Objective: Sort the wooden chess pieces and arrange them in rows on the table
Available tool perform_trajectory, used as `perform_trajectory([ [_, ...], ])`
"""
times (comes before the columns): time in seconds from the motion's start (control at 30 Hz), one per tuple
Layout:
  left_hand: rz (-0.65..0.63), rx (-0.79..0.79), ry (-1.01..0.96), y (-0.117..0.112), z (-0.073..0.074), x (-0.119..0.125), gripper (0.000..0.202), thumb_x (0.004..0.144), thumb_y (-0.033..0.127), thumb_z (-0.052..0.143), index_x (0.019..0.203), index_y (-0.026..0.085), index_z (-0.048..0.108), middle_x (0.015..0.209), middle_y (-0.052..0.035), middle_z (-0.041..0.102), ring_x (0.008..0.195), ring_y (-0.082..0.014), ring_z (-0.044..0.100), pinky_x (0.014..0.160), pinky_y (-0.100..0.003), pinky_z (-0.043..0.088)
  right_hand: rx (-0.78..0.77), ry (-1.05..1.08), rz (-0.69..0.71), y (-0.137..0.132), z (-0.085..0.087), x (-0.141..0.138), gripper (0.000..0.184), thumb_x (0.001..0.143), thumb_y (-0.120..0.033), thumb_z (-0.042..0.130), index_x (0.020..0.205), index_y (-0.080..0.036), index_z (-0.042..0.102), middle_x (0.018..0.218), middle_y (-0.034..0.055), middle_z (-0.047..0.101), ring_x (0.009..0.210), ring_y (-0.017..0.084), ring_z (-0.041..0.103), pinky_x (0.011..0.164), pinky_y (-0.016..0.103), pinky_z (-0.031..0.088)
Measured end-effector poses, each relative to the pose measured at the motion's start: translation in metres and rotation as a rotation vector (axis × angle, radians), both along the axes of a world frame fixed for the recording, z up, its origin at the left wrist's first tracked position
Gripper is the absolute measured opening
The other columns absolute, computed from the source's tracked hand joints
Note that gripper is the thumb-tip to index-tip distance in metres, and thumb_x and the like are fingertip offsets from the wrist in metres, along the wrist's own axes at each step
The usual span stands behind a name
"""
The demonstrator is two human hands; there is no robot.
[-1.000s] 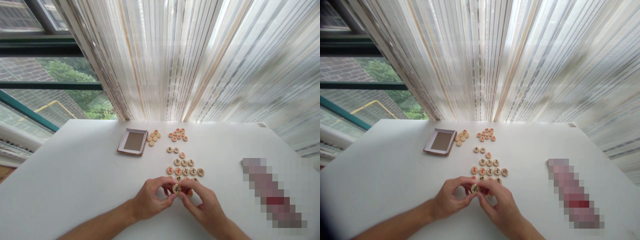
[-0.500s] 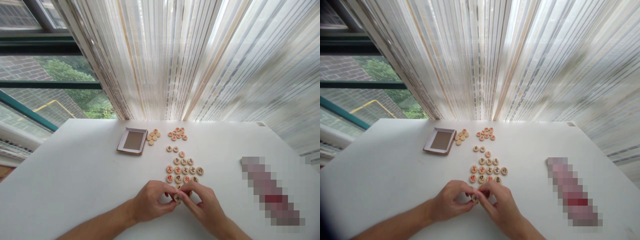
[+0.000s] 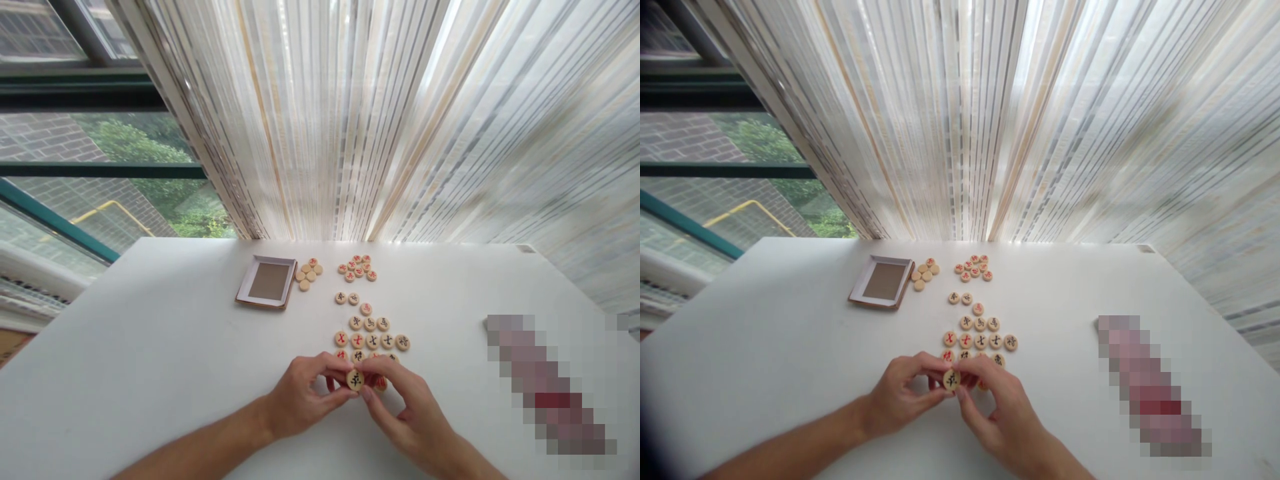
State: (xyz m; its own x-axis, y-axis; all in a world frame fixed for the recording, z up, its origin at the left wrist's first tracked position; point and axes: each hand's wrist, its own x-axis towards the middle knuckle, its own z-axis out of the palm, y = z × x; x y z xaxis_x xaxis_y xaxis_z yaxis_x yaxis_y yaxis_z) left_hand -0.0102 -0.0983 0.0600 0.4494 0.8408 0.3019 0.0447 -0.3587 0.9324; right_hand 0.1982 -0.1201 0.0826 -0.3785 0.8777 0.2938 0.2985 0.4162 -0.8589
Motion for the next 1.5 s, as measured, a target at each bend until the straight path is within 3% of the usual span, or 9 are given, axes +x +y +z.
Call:
perform_trajectory([
  [0.2,-0.08,-0.023,0.0,0.0,0.007,-0.002,0.037,0.084,0.01,0.066,0.12,0.018,0.059,0.089,-0.0064,0.077,0.075,-0.0155,0.073,0.07,-0.023,0.057,0.03,0.022,-0.003,0.002,-0.002,0.001,0.03,0.09,-0.011,0.056,0.116,-0.025,0.057,0.092,0.0016,0.067,0.079,0.014,0.062,0.074,0.025,0.052],
  [0.53,-0.109,-0.108,-0.012,0.001,0.01,-0.002,0.031,0.087,0.012,0.063,0.117,0.015,0.057,0.086,-0.0081,0.076,0.072,-0.0164,0.073,0.069,-0.025,0.056,0.097,0.009,0.005,0.002,-0.005,0.0,0.031,0.087,-0.008,0.06,0.113,-0.024,0.057,0.09,0.0015,0.065,0.079,0.014,0.061,0.074,0.025,0.052],
  [0.97,-0.001,-0.109,0.054,0.0,0.002,-0.004,0.021,0.074,0.022,0.078,0.088,0.013,0.063,0.073,-0.0041,0.071,0.062,-0.0111,0.061,0.062,-0.02,0.051,0.203,-0.063,0.11,-0.001,-0.008,-0.004,0.03,0.088,-0.005,0.058,0.112,-0.022,0.055,0.095,0.0043,0.067,0.087,0.016,0.063,0.08,0.026,0.052],
  [1.23,0.014,-0.13,0.099,-0.002,-0.002,-0.004,0.011,0.085,0.025,0.067,0.088,0.014,0.064,0.074,-0.0044,0.073,0.064,-0.0128,0.066,0.064,-0.02,0.052,0.173,-0.099,0.056,-0.003,-0.009,-0.004,0.024,0.089,-0.011,0.058,0.11,-0.024,0.058,0.09,0.004,0.065,0.081,0.017,0.063,0.073,0.027,0.053],
  [1.5,0.007,-0.112,0.115,0.0,0.005,-0.003,0.011,0.093,0.02,0.055,0.092,0.014,0.064,0.079,-0.0046,0.074,0.07,-0.0134,0.07,0.068,-0.02,0.054,0.15,-0.075,0.025,-0.001,-0.01,-0.003,0.027,0.087,-0.01,0.059,0.111,-0.024,0.058,0.091,0.0043,0.065,0.082,0.017,0.063,0.075,0.028,0.054],
])
